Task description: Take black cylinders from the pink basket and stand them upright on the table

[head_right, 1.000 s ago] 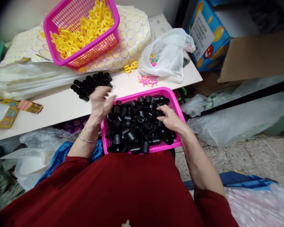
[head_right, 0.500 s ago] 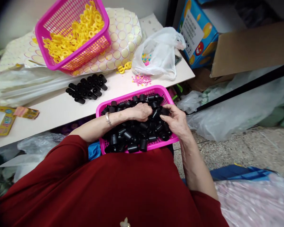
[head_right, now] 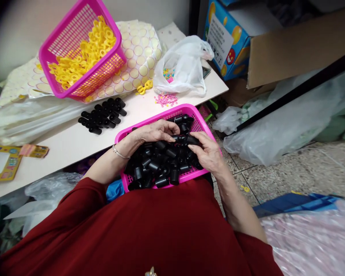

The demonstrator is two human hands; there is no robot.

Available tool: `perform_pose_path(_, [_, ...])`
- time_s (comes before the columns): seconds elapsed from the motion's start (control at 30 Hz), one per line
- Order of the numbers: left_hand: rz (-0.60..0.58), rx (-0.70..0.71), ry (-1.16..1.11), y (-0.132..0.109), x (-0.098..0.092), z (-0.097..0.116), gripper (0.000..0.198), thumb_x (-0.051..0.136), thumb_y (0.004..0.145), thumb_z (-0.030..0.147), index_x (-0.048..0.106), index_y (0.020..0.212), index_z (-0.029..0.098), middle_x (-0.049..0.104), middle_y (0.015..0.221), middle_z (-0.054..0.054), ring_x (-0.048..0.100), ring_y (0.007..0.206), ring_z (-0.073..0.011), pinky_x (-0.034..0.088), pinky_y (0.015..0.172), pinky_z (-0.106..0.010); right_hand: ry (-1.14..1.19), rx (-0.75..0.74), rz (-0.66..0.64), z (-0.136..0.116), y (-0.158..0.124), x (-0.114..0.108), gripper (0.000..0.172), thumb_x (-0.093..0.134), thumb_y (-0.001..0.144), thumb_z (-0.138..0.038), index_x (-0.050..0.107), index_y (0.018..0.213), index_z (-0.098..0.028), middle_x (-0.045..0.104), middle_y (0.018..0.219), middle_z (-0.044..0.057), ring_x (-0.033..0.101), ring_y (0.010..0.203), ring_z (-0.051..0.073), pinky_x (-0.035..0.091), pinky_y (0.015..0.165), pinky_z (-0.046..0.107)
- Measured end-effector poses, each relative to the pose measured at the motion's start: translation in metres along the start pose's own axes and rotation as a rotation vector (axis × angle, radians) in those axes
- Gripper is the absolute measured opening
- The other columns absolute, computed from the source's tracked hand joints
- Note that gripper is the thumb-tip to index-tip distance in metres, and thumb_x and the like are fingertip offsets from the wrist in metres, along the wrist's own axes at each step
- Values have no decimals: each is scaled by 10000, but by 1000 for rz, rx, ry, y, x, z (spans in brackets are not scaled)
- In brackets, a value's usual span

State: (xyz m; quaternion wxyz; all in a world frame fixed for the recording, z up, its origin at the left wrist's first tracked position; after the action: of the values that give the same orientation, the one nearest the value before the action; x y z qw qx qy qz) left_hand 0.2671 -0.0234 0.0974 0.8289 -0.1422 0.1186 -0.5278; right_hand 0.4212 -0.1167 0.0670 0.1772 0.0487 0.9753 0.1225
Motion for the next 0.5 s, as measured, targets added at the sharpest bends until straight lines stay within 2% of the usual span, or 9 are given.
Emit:
perform_pose_path(0.1, [7, 0, -74, -2, 1, -1, 197, 724, 661, 156, 617, 822, 119, 595, 721, 33, 523, 634, -94, 432, 652, -255, -31, -43, -27, -7, 1, 3, 313, 663, 871, -305, 710, 1177, -262, 703, 1060, 56, 679, 964, 233, 579, 896, 440])
perform_pose_path(0.27, [26, 44, -39, -1, 0, 1, 163, 746, 634, 160, 653, 758, 110, 604, 697, 25, 533, 675, -105, 417, 676, -254, -95, -89, -50, -12, 1, 5, 316, 640, 888, -269, 705, 1197, -265, 698, 1053, 59, 679, 953, 234, 586, 878, 441])
perform_pose_path(0.5, [56, 72, 18, 2, -1, -4, 216, 768, 630, 220, 688, 793, 104, 618, 725, 9, 537, 696, -115, 427, 697, -270, -136, -97, -59, -13, -2, 10, 311, 639, 896, -273, 702, 1197, -231, 713, 1082, 84, 695, 970, 238, 598, 879, 430])
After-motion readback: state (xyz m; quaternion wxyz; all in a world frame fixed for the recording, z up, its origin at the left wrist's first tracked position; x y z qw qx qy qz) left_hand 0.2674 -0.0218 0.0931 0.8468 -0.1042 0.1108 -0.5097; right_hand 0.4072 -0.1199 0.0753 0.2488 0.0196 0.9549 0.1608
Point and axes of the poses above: each hand's wrist, its own y-axis towards the middle knuckle, its own x-axis out of the palm, z = x × y, the point moved 6 cm from there along y, towards the middle knuckle
